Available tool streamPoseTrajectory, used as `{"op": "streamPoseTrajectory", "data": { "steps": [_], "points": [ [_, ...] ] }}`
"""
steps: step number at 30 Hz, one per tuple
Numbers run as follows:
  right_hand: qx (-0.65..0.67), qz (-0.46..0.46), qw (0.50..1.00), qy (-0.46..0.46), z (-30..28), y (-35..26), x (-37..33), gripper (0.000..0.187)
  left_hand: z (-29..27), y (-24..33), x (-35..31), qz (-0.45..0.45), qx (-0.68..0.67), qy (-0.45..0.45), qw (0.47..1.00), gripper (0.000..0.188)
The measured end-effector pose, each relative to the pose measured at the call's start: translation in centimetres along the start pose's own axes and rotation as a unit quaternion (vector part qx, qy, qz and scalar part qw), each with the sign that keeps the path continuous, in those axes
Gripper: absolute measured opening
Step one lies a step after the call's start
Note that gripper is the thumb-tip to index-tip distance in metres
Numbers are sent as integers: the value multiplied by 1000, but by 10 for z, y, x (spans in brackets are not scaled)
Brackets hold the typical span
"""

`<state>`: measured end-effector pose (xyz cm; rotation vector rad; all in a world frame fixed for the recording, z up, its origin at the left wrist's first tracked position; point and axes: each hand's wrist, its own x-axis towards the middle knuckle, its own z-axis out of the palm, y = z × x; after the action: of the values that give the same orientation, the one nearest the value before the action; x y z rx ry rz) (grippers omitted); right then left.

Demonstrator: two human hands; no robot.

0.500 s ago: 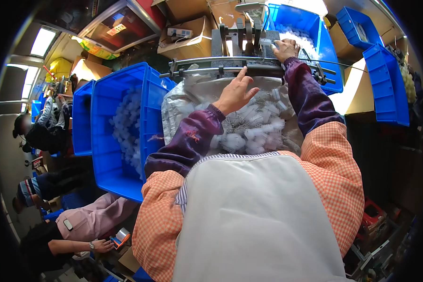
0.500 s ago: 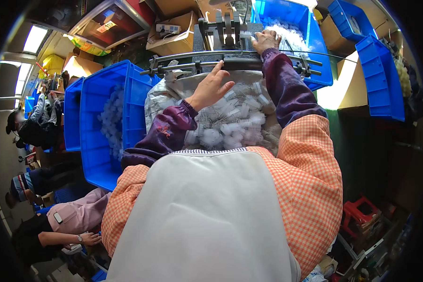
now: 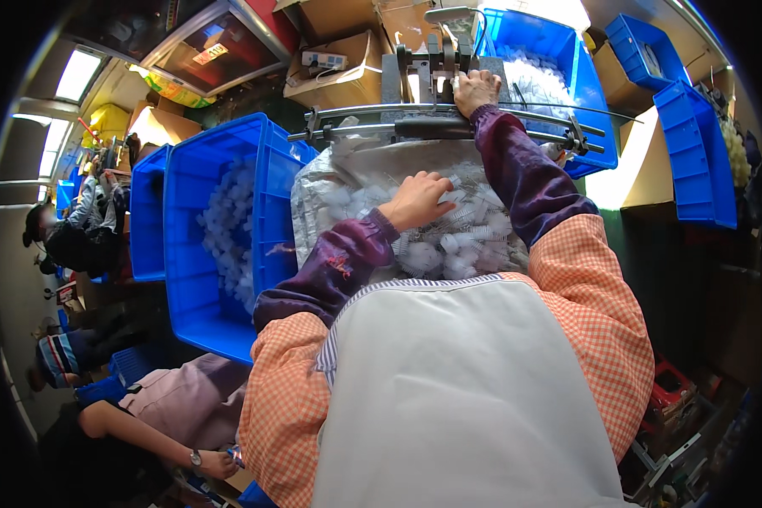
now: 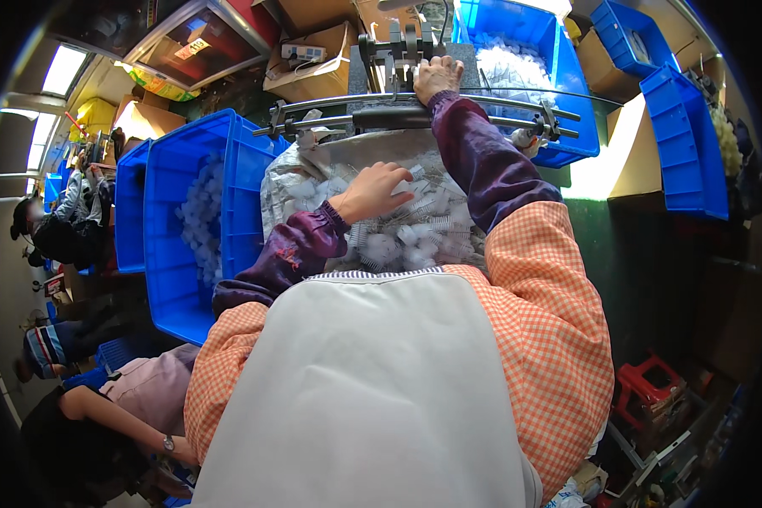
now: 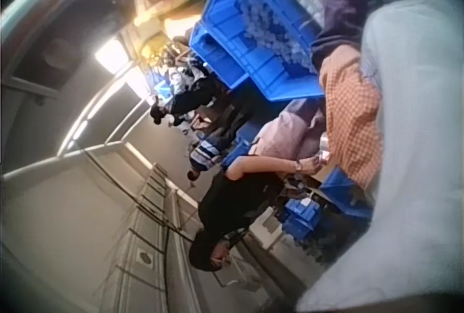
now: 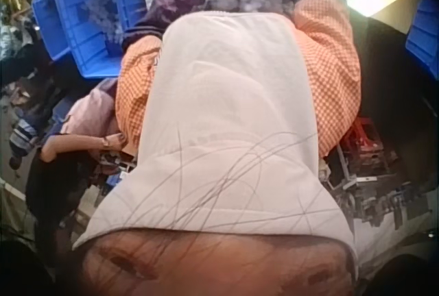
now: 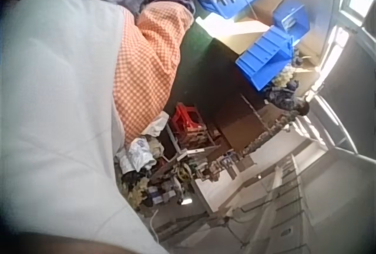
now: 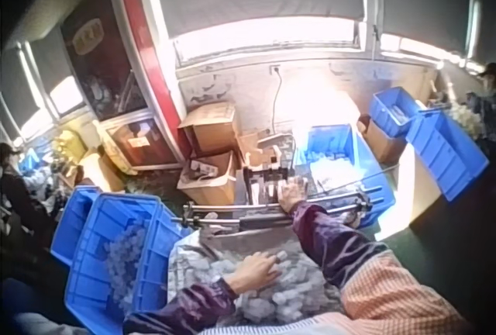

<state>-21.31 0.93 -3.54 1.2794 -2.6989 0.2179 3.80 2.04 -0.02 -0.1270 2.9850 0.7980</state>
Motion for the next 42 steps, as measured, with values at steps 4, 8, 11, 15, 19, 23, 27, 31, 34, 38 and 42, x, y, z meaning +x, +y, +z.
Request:
{"op": "streamPoseTrajectory", "data": {
  "steps": [4,8,11,15,19,23,27,31,34,38,42],
  "points": [
    [-5,7,1000,3,-5,3,-2,30,1,10,4,65,-50,9,997,32],
    [-9,20,999,-26,-9,27,-2,33,12,12,3,124,-104,-3,987,28],
    [32,20,999,-11,-12,45,-2,30,11,9,3,108,-96,-10,989,21],
    [3,38,999,-37,6,80,18,27,14,3,8,89,-119,-8,989,13],
    [-91,-63,993,-32,-22,82,26,19,11,2,3,72,-142,8,987,11],
    [-124,-83,986,-79,-33,96,33,16,9,1,-2,85,-170,37,981,11],
    [-64,91,989,-93,-52,126,55,29,4,-3,-2,94,-161,31,982,12],
    [-4,149,989,12,-66,141,38,50,7,-10,-2,91,-178,1,980,13],
    [54,59,994,79,-50,141,16,49,4,4,-6,129,-119,59,983,15],
    [176,-41,980,80,-41,113,-17,34,12,21,-5,107,15,47,993,19],
    [219,-53,973,53,-52,88,-36,28,13,17,0,148,-14,9,989,16]
  ]
}}
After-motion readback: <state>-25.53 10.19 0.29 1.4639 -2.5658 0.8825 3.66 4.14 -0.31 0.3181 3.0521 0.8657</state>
